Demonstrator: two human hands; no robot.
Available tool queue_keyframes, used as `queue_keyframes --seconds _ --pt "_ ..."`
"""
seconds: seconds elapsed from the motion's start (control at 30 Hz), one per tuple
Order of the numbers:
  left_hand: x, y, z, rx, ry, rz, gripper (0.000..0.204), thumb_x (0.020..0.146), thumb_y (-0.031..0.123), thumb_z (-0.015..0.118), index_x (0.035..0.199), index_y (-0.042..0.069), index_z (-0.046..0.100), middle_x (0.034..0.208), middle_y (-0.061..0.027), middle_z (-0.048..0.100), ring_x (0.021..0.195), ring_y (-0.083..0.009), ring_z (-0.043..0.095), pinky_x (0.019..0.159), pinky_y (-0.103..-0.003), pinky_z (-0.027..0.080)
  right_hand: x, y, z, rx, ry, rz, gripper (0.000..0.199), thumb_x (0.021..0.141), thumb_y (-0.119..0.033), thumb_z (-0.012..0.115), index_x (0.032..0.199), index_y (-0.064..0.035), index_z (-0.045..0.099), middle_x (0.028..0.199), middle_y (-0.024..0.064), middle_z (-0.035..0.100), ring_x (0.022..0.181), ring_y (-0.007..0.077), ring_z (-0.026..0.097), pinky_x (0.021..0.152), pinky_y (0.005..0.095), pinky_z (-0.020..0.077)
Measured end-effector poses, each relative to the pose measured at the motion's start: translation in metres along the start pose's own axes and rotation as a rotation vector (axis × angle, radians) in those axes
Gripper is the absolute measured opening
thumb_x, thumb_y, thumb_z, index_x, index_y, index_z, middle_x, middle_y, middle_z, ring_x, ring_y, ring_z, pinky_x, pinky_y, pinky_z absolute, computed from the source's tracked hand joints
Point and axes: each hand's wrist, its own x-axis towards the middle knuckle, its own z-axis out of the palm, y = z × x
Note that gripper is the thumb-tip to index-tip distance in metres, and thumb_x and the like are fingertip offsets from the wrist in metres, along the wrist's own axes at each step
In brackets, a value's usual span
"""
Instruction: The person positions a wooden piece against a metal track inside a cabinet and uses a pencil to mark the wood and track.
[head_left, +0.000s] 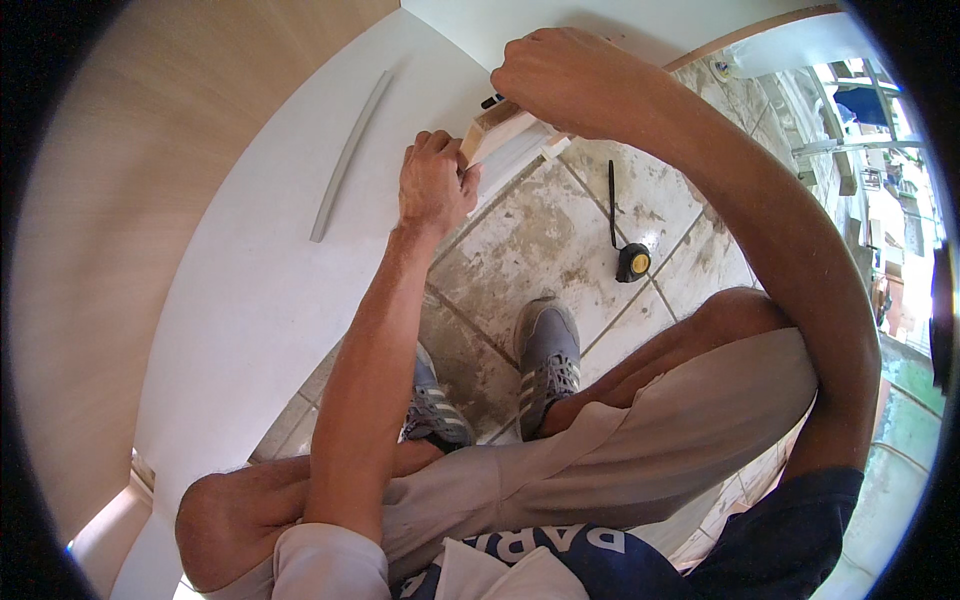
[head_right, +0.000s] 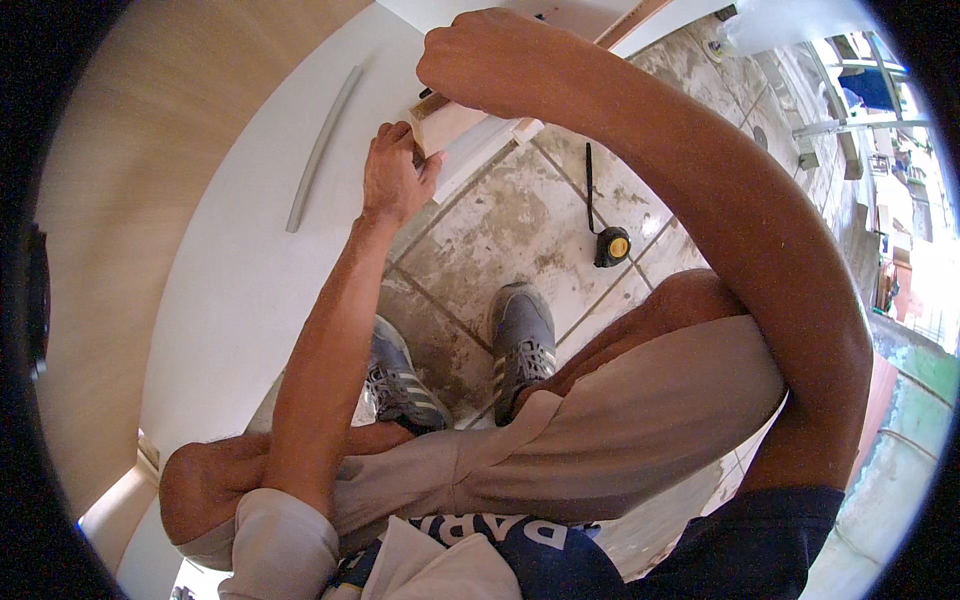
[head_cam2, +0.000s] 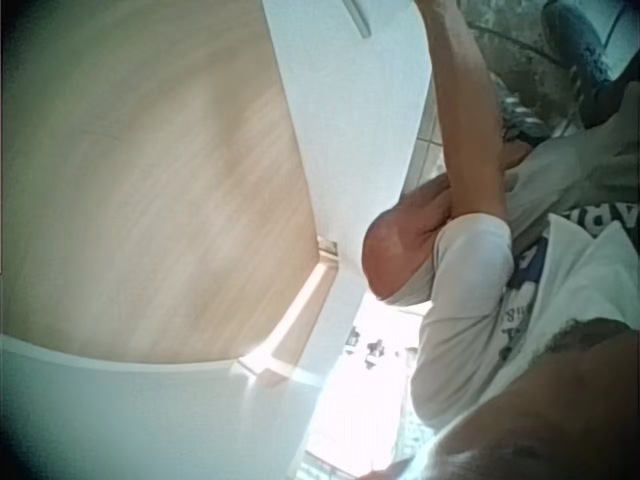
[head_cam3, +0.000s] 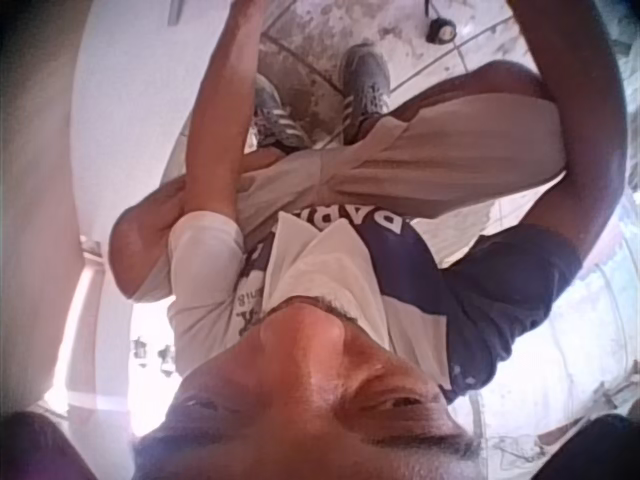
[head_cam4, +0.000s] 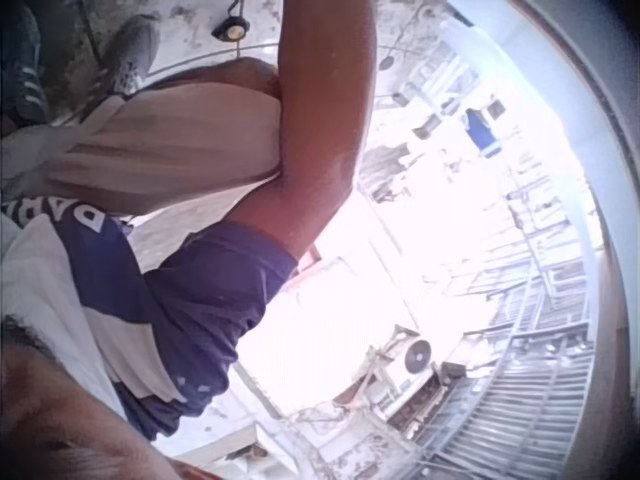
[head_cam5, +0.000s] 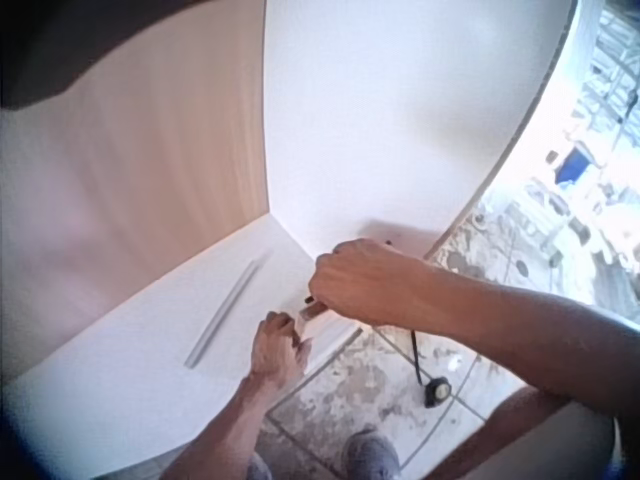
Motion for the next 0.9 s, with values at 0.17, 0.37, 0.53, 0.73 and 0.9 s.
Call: queue_keyframes --seconds 0.17,0.37,0.53,0.73,0.9 --pt "0.000 0.003 -0.003 0.012 -0.009 0.014 0.010 0.082 0.012 0.068 0.083 0.002 0.064 0.095 -0.0114 0.062 0.099 -0.0291 0.056 0.089 -0.043 0.047 0.001 -0.002 -0.001 0.035 0.006 0.007 0.012 0.074 0.000 0.074 0.085 -0.0011 0.070 0.089 0.0150 0.069 0.093 0.0322 0.070 0.083 0.0417 0.0557" --pt "0.002 -0.001 -0.003 -0.021 -0.013 0.025 0.008 0.076 0.008 0.066 0.082 0.002 0.064 0.090 -0.0130 0.062 0.095 -0.0303 0.058 0.089 -0.044 0.048 0.004 -0.004 -0.010 0.029 -0.093 0.015 0.009 0.077 0.000 0.071 0.085 -0.0016 0.069 0.089 0.0132 0.069 0.094 0.0312 0.069 0.083 0.0413 0.0561" --pt "0.003 -0.001 -0.002 -0.039 -0.025 0.040 0.010 0.075 0.007 0.067 0.082 0.001 0.064 0.089 -0.0137 0.061 0.095 -0.0305 0.058 0.091 -0.042 0.048 0.002 -0.002 -0.006 0.021 -0.086 -0.001 0.009 0.077 0.002 0.070 0.086 -0.0013 0.070 0.089 0.0135 0.070 0.094 0.0308 0.069 0.083 0.0410 0.0562" --pt "0.005 -0.003 -0.003 -0.087 -0.055 0.033 0.014 0.074 0.008 0.068 0.084 -0.001 0.063 0.091 -0.0139 0.061 0.095 -0.0322 0.057 0.093 -0.044 0.047 0.002 -0.002 -0.011 0.039 -0.096 0.005 0.007 0.079 0.002 0.069 0.085 -0.0002 0.070 0.088 0.0142 0.070 0.093 0.0310 0.070 0.082 0.0412 0.0565" --pt "0.006 -0.011 0.003 -0.082 -0.019 0.081 0.017 0.074 0.009 0.070 0.085 -0.001 0.063 0.090 -0.0145 0.061 0.095 -0.0329 0.057 0.094 -0.044 0.047 0.006 -0.004 -0.014 0.017 -0.155 0.020 0.009 0.079 0.001 0.069 0.087 0.0008 0.069 0.089 0.0150 0.069 0.093 0.0313 0.070 0.083 0.0409 0.0567"
